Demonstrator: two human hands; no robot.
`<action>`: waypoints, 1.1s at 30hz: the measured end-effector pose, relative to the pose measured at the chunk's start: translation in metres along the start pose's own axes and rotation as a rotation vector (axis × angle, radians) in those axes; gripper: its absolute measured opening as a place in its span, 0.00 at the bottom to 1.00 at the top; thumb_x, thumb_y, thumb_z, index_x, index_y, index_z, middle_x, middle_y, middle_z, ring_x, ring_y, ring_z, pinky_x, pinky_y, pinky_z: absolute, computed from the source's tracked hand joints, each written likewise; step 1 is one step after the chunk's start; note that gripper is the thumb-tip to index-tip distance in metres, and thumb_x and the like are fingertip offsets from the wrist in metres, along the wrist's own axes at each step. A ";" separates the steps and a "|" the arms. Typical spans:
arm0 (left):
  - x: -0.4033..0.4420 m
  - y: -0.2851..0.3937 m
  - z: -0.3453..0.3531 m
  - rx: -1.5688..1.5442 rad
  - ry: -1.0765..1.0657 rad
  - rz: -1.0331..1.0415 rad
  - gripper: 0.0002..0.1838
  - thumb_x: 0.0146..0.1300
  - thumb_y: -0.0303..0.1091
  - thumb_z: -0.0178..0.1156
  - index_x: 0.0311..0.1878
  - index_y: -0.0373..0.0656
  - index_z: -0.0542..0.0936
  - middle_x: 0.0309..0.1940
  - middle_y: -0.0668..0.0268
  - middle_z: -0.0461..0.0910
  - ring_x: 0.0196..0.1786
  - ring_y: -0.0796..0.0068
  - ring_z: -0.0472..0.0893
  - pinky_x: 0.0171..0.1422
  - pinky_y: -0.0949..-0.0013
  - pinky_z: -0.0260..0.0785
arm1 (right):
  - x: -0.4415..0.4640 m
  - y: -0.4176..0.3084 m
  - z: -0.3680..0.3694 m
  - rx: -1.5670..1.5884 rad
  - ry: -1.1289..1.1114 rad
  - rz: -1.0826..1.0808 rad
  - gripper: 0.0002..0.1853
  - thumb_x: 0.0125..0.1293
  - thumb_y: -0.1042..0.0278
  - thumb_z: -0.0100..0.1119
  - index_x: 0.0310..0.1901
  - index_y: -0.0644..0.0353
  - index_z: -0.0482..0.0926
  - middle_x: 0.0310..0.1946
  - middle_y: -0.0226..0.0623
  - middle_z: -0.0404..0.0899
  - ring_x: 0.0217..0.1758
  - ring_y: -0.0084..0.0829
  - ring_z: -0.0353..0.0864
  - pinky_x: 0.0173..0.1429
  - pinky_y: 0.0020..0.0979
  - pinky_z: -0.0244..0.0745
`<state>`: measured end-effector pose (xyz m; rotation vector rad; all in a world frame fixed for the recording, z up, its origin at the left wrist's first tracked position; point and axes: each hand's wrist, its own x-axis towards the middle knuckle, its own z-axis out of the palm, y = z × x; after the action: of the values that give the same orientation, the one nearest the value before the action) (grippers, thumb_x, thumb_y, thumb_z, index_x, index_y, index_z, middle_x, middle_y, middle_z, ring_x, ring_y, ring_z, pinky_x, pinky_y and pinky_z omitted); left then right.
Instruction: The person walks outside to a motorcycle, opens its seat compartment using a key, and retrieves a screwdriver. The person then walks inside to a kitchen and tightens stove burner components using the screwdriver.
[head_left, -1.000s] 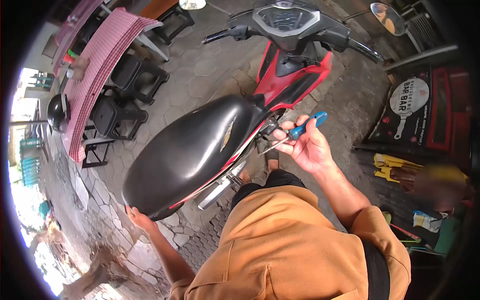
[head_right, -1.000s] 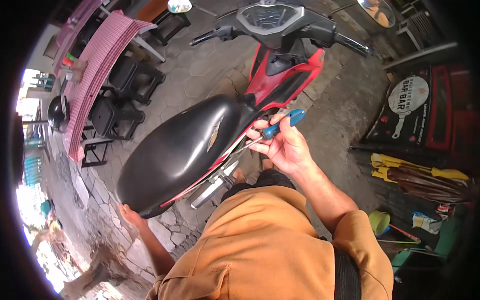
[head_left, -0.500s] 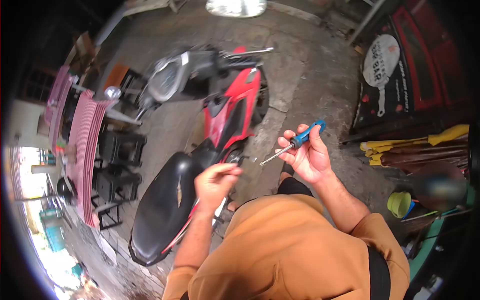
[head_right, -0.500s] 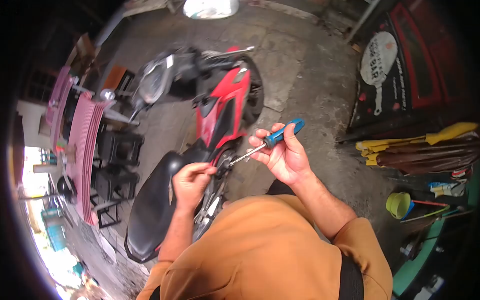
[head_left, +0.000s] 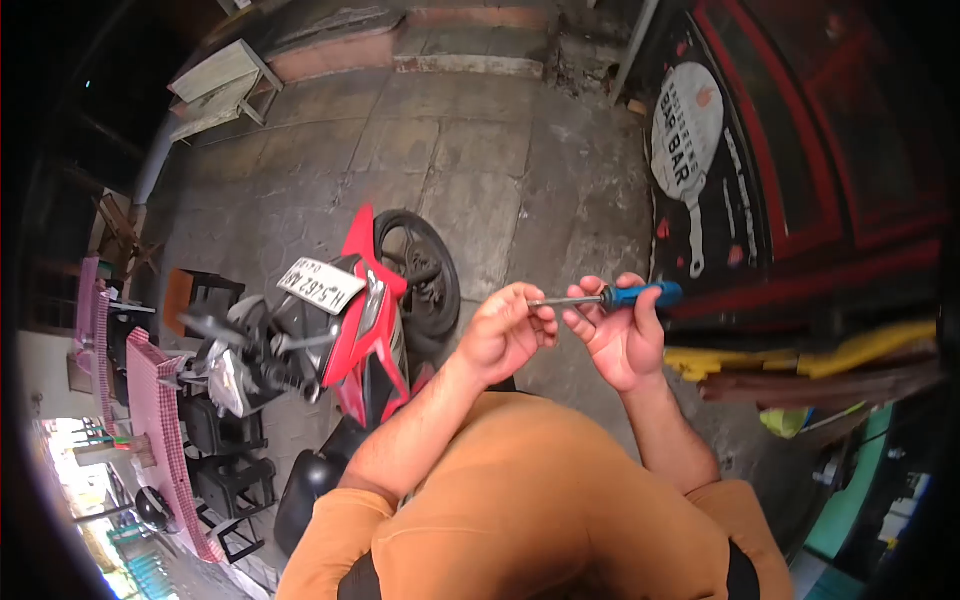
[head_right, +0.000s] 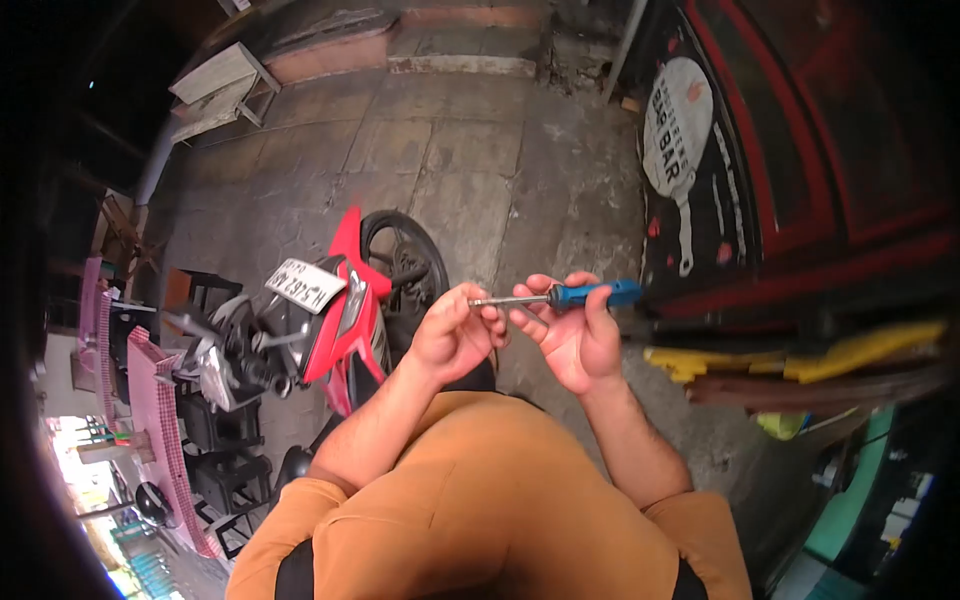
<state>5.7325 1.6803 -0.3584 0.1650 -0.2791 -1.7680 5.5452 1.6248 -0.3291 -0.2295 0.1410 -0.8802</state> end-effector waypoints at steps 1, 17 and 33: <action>0.033 0.014 -0.019 -0.044 -0.010 -0.020 0.11 0.68 0.42 0.60 0.45 0.46 0.79 0.42 0.65 0.83 0.47 0.70 0.81 0.50 0.58 0.72 | 0.024 -0.009 0.000 -0.195 -0.008 -0.029 0.21 0.72 0.44 0.47 0.53 0.52 0.73 0.60 0.50 0.72 0.66 0.48 0.72 0.63 0.53 0.75; 0.275 0.360 -0.330 0.646 1.214 -0.334 0.10 0.68 0.46 0.57 0.49 0.57 0.77 0.35 0.79 0.79 0.32 0.83 0.76 0.33 0.71 0.71 | 0.246 -0.215 -0.320 -1.249 1.386 1.120 0.25 0.62 0.35 0.58 0.34 0.52 0.74 0.21 0.35 0.69 0.21 0.31 0.71 0.25 0.43 0.68; 0.632 0.608 -0.462 0.414 1.714 -0.152 0.09 0.68 0.41 0.55 0.47 0.51 0.75 0.33 0.71 0.77 0.31 0.73 0.76 0.30 0.62 0.72 | 1.165 -0.445 -0.250 -0.809 0.388 0.750 0.19 0.74 0.44 0.44 0.48 0.49 0.77 0.39 0.31 0.82 0.34 0.29 0.83 0.34 0.36 0.80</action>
<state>6.2902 0.8995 -0.6083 1.8614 0.6396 -1.1343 5.8934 0.4118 -0.4894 -0.7023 0.8913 -0.0658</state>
